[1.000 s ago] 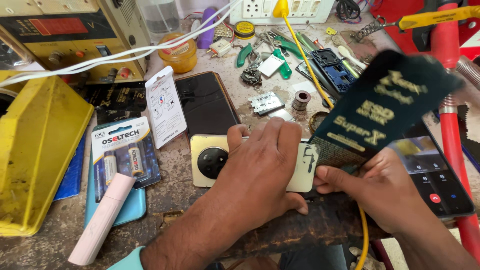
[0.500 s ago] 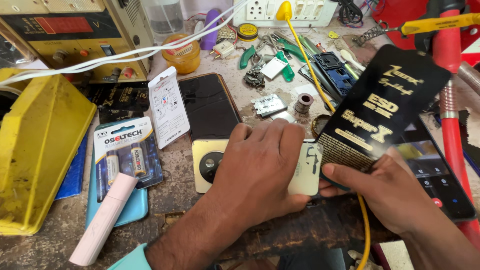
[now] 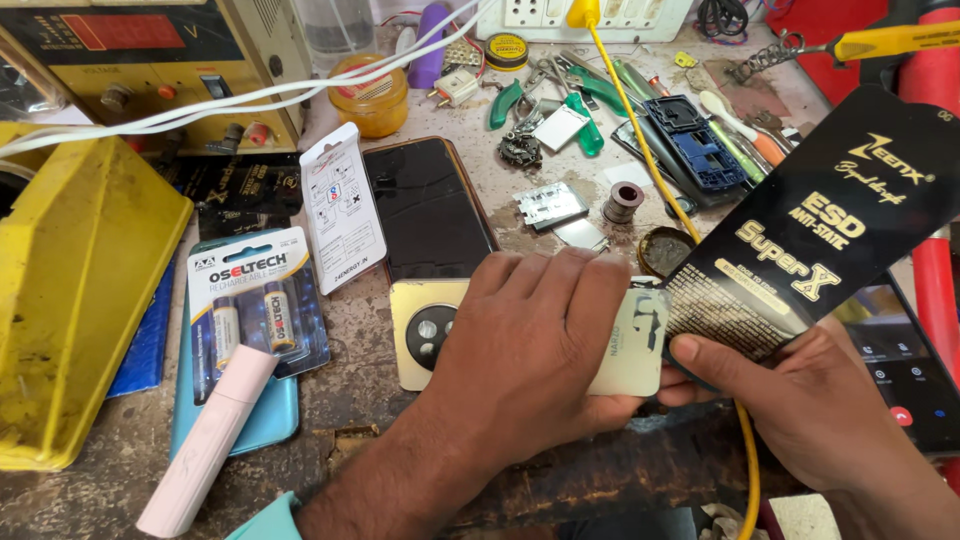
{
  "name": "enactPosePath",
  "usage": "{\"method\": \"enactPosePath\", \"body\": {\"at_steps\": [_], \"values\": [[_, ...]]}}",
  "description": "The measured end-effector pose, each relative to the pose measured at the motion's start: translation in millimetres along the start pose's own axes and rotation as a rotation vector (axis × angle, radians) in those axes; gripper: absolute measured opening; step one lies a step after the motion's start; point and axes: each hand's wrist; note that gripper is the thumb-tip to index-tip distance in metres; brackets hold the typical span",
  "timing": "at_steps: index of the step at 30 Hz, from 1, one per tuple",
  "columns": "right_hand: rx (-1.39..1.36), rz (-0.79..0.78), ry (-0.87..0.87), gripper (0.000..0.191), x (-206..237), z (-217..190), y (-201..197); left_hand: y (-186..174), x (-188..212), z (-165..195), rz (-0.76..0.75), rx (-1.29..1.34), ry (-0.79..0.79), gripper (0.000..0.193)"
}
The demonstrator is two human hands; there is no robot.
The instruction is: The person repairs a smartphone at a cluttered workbench. They pry open the phone's back cover, peel a black adhesive layer from the internal frame, set the cover aside, and use a green spudger and tweezers to work on the exposed internal components, manipulating small parts inside the opened chassis.
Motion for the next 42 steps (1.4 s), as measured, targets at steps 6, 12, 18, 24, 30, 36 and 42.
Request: {"method": "enactPosePath", "body": {"at_steps": [6,12,18,24,30,36,42], "values": [[0.001,-0.012,-0.046,0.022,-2,0,2,1,2,0,0.01,-0.044,0.05,0.08],[0.128,0.033,0.119,0.023,-4,-6,1,1,1,-3,-0.033,-0.063,0.006,0.083],[0.083,0.014,0.109,0.019,-5,-6,2,0,0,-1,0.017,-0.094,0.007,0.077],[0.056,0.035,-0.075,0.016,6,-4,9,-2,1,0,0.013,-0.066,0.026,0.08],[0.094,0.071,0.005,0.014,10,-11,15,-1,1,-1,0.027,-0.055,0.037,0.08],[0.281,0.061,0.037,0.02,17,-19,16,-3,0,-6,0.07,-0.079,0.025,0.084],[0.257,0.117,0.212,0.016,20,-15,13,-4,-1,-6,0.056,-0.067,0.002,0.087]]}}
Point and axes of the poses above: each hand's wrist, its own x-axis away from the middle knuckle, its own y-axis out of the palm, z = x × y, and after that the axes turned 7 degrees about x, right-handed
